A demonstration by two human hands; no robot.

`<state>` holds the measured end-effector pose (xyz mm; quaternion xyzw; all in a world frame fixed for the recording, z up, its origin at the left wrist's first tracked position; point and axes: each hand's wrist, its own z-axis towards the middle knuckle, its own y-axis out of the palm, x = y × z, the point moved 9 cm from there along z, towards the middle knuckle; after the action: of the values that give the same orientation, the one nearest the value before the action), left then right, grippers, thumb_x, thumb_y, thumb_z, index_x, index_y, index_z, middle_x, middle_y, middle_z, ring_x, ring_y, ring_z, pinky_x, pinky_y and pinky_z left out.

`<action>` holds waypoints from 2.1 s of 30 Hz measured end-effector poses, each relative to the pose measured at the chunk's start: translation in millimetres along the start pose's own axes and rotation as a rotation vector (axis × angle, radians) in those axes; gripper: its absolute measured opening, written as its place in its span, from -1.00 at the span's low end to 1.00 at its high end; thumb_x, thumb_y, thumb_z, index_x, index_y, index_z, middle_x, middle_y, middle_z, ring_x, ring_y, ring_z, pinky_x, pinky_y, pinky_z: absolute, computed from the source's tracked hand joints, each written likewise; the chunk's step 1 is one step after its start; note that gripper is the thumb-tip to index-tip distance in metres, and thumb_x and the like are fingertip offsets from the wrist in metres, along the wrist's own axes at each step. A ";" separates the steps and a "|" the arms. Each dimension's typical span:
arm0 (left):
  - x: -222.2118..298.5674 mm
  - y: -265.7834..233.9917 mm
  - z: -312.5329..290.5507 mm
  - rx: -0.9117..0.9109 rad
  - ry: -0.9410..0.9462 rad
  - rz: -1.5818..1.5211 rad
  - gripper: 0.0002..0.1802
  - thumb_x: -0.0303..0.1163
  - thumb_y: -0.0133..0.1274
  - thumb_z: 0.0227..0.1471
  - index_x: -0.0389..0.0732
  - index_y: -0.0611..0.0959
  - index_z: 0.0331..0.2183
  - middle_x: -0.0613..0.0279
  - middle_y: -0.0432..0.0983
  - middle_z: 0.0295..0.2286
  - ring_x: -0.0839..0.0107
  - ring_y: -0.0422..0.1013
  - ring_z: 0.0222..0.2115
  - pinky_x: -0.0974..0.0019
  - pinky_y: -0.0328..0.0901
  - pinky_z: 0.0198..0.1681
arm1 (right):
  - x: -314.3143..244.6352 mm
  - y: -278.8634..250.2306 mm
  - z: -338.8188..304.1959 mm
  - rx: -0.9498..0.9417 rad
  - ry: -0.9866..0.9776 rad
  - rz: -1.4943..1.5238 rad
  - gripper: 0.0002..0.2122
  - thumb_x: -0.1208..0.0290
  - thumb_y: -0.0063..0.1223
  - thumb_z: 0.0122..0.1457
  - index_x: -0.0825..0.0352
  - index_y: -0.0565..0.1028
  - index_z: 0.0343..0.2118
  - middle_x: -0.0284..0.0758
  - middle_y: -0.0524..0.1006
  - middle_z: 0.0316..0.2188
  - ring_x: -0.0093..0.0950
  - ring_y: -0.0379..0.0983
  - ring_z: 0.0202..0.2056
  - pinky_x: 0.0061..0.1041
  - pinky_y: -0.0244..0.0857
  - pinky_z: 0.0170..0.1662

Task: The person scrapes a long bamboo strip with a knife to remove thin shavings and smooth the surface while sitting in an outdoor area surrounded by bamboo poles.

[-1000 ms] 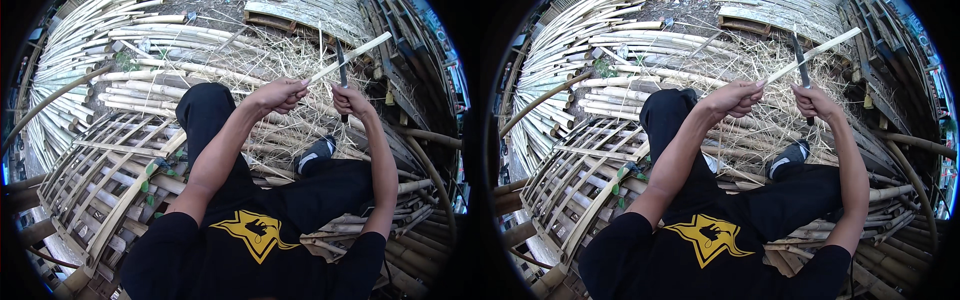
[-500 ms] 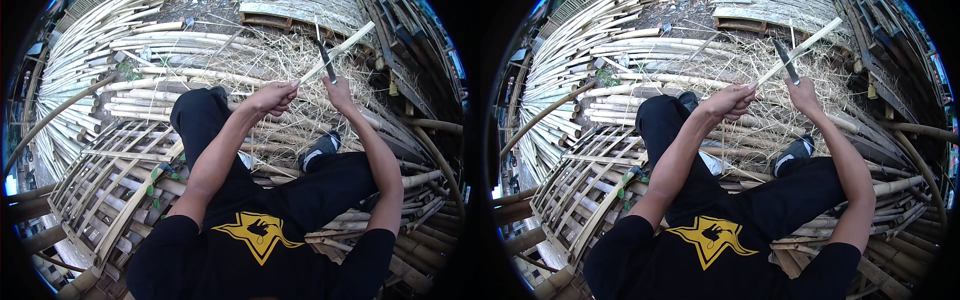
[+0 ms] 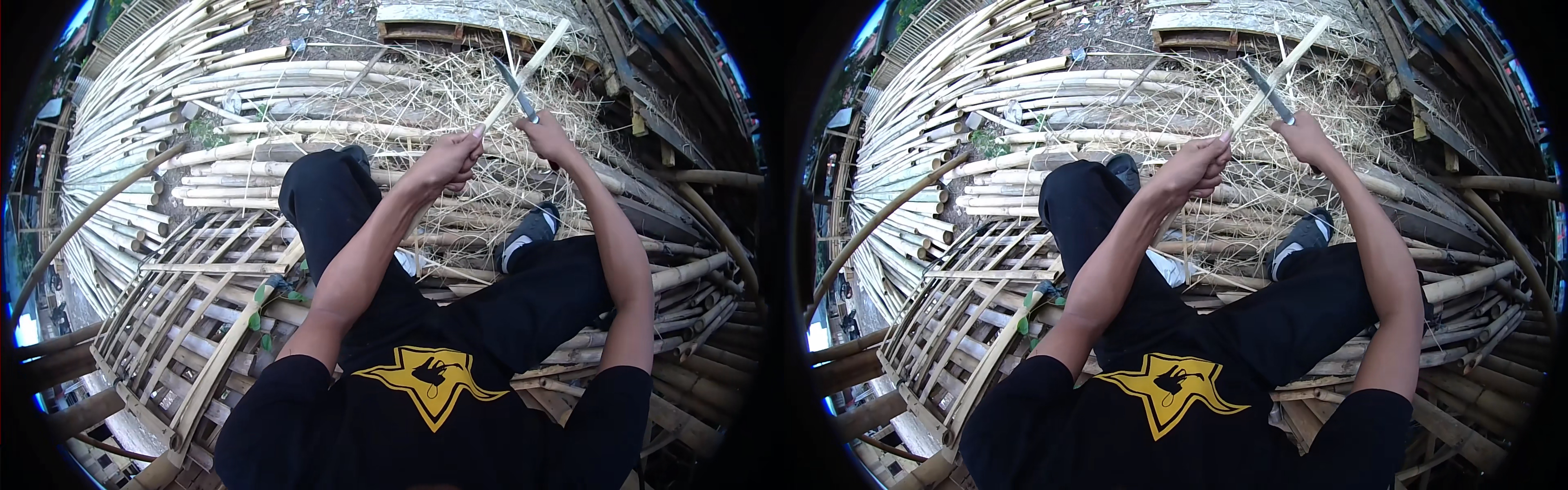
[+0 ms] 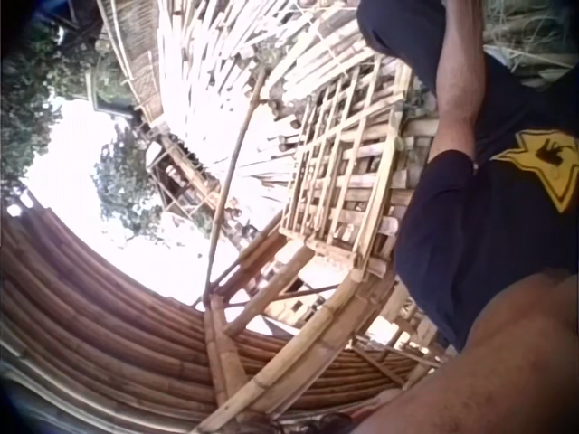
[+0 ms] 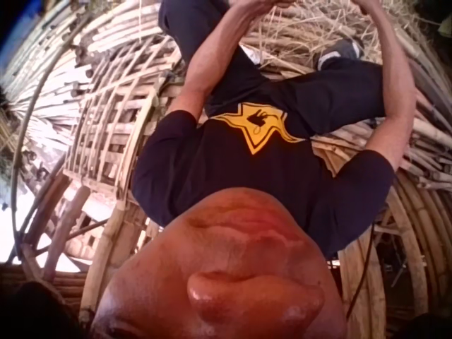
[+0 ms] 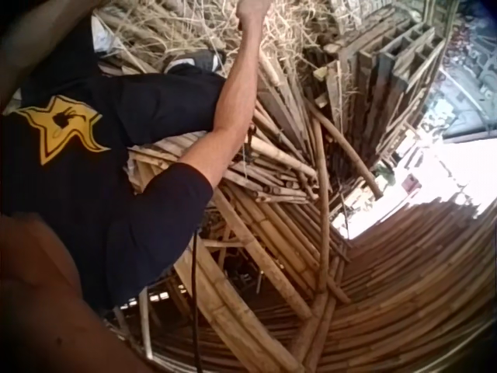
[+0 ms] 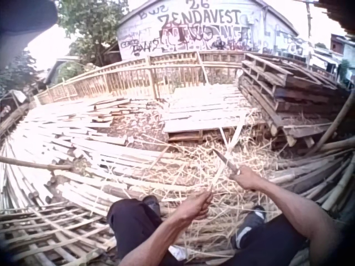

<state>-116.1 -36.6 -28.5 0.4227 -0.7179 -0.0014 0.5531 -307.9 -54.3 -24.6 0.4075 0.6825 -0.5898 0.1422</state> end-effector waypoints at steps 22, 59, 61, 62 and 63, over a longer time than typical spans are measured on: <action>-22.5 16.2 2.5 -0.132 -0.070 -0.144 -0.61 -0.11 -0.27 0.24 -0.09 0.28 -0.56 0.56 -0.04 -0.79 0.72 -0.16 -0.84 0.58 -0.22 -0.85 | -36.7 -62.3 -18.5 0.626 -0.499 -0.659 -0.62 0.26 -0.20 0.22 0.32 0.52 -0.66 -0.20 0.41 -0.83 -0.34 0.37 -0.81 -0.36 0.23 -0.74; -39.1 17.6 0.4 -0.204 -0.147 -0.270 -0.61 -0.07 -0.30 0.24 -0.08 0.28 -0.54 0.55 -0.06 -0.76 0.72 -0.20 -0.82 0.59 -0.25 -0.86 | -22.3 -39.9 9.3 0.304 -0.393 -0.720 -0.83 0.38 -0.10 -0.04 0.33 0.50 -0.55 -0.17 0.47 -0.70 -0.29 0.48 -0.60 -0.31 0.38 -0.52; -42.6 18.0 4.9 -0.173 -0.152 -0.242 -0.61 -0.08 -0.32 0.25 -0.08 0.29 -0.53 0.55 -0.06 -0.77 0.71 -0.19 -0.83 0.55 -0.24 -0.85 | -17.0 -40.5 17.3 0.334 -0.401 -0.812 -0.85 0.37 -0.12 0.04 0.27 0.44 -0.56 -0.27 0.44 -0.75 -0.37 0.44 -0.69 -0.39 0.38 -0.60; -45.3 20.4 7.2 -0.164 -0.168 -0.245 -0.61 -0.08 -0.33 0.25 -0.08 0.29 -0.53 0.55 -0.06 -0.77 0.70 -0.19 -0.83 0.55 -0.24 -0.84 | -17.3 -44.1 17.2 0.404 -0.483 -0.871 -0.84 0.36 -0.12 0.06 0.27 0.44 -0.57 -0.26 0.44 -0.75 -0.37 0.45 -0.68 -0.39 0.38 -0.60; -46.1 21.2 10.8 -0.153 -0.181 -0.244 -0.62 -0.09 -0.34 0.26 -0.09 0.29 -0.53 0.54 -0.06 -0.77 0.70 -0.19 -0.83 0.54 -0.24 -0.84 | -20.0 -45.6 14.9 0.480 -0.569 -0.927 -0.83 0.35 -0.12 0.07 0.26 0.43 -0.57 -0.26 0.44 -0.75 -0.37 0.46 -0.68 -0.39 0.38 -0.60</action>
<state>-136.1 0.0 -59.3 0.4618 -0.7058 -0.1613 0.5124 -332.6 -74.5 16.4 -0.0864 0.5717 -0.8144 -0.0488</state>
